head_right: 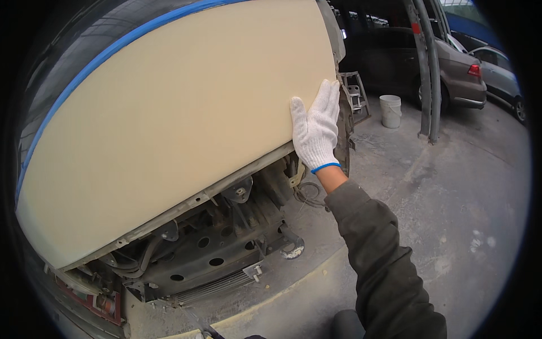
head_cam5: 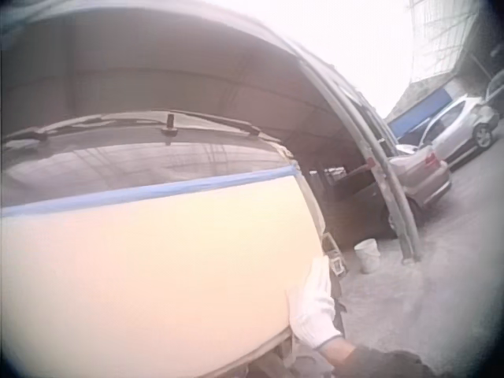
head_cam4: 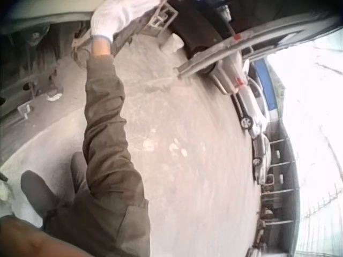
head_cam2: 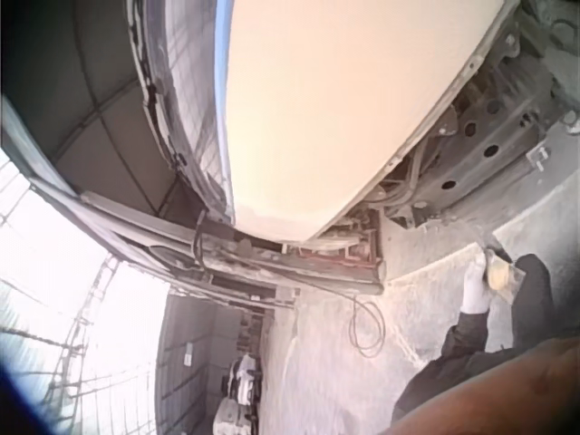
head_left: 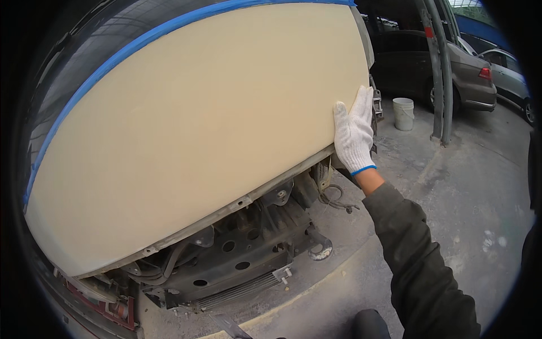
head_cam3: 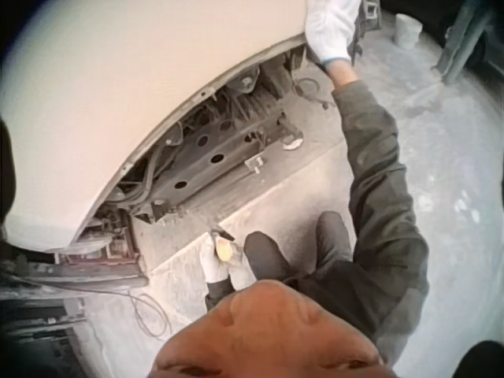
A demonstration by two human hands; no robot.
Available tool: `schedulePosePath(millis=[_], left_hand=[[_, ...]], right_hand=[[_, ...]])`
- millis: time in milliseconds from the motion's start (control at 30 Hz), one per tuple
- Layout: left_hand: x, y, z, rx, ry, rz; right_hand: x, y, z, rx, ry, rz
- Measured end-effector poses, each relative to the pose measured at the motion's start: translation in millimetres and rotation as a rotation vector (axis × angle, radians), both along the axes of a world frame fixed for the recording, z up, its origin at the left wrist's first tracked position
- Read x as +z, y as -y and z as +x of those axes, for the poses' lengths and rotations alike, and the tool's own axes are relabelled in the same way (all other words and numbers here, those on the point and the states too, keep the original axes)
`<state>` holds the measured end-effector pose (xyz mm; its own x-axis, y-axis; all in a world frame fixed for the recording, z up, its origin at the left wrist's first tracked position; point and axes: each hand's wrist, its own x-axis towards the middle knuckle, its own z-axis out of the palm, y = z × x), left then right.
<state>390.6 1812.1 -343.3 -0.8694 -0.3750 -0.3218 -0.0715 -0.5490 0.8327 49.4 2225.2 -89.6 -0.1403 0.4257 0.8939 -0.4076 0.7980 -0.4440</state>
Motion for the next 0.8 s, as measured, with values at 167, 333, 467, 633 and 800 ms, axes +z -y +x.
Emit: schedulePosePath(millis=[167,333,467,633,800], left_hand=[[94,38,13,-0.107,0.086,-0.064],[251,57,38,-0.166,0.104,-0.097],[404,54,51,0.023,0.113,-0.277],[517,98,65,0.108,0.104,-0.139],[578,112,57,0.152,0.065,-0.329]], right_hand=[[76,-28,-8,0.007,0.173,-0.335],[129,-38,-10,0.095,0.246,-0.520],[124,-23,-11,0.130,0.271,-0.703],[117,60,21,0.012,0.308,-0.862],[113,161,50,-0.083,0.308,-0.802]])
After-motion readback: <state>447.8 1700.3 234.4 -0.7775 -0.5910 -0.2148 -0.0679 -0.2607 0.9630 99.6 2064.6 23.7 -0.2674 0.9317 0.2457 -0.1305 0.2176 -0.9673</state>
